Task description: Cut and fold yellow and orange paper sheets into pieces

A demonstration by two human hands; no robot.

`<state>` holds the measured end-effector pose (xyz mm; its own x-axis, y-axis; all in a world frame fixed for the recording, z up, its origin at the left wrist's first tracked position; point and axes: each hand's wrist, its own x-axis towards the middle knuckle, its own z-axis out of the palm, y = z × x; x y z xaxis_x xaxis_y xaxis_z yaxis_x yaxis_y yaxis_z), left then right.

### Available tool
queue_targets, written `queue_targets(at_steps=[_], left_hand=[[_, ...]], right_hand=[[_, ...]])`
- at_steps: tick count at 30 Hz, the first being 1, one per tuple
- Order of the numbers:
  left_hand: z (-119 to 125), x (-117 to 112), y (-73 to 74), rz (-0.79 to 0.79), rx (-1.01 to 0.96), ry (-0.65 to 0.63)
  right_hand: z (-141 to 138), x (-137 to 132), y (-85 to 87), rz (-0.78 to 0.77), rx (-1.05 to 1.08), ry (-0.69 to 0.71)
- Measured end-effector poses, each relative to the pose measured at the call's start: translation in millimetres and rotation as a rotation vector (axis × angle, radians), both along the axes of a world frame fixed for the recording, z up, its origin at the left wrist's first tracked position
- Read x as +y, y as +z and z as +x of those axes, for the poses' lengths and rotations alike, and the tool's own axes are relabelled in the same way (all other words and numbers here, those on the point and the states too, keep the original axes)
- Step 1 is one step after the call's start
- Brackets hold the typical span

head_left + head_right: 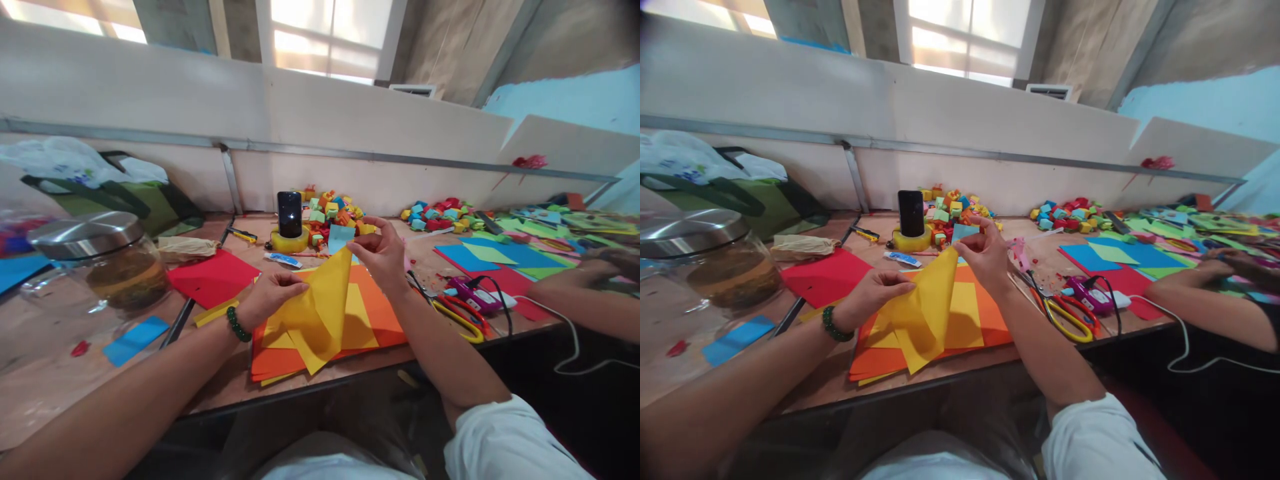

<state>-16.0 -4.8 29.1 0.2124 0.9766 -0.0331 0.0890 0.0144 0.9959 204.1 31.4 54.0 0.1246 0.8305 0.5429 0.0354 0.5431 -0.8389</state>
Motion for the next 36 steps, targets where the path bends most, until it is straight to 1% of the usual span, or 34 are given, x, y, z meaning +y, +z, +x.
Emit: queue_targets(at_steps=[3, 9, 12, 15, 18, 20, 21, 24, 26, 29, 32, 36], left_hand=[[1, -1, 0.3, -0.006, -0.01, -0.013], [2, -5, 1.7, 0.056, -0.01, -0.026], [3, -6, 1.2, 0.057, -0.012, -0.039], [4, -7, 0.6, 0.042, -0.036, -0.03], [5, -8, 0.4, 0.025, -0.053, -0.02], [5, -7, 0.4, 0.018, -0.061, 0.003], [5, -7, 0.4, 0.018, -0.07, 0.021], [4, -5, 0.1, 0.043, -0.097, 0.071], [3, -4, -0.2, 0.066, -0.11, 0.092], [4, -5, -0.2, 0.006, -0.163, 0.031], [5, -7, 0.3, -0.071, -0.188, -0.039], [4, -7, -0.1, -0.08, -0.188, -0.048]], right_hand=[[2, 4, -0.5, -0.055, 0.077, 0.049], [6, 15, 0.2, -0.311, 0.276, 0.215], [5, 20, -2.3, -0.369, 0.37, 0.233], [3, 23, -6.4, -0.357, 0.401, 0.208], [-1, 22, -8.1, -0.267, 0.401, 0.143], [-5, 18, -7.2, -0.26, 0.382, 0.157], [-7, 15, -6.5, -0.296, 0.348, 0.206], [-13, 5, -6.3, -0.457, 0.166, 0.417], [-17, -1, -8.8, -0.495, 0.059, 0.481], [-18, -5, -14.1, -0.473, 0.001, 0.468], [-16, -4, -16.2, -0.427, 0.026, 0.44], [-14, -5, -12.3, -0.381, 0.049, 0.394]])
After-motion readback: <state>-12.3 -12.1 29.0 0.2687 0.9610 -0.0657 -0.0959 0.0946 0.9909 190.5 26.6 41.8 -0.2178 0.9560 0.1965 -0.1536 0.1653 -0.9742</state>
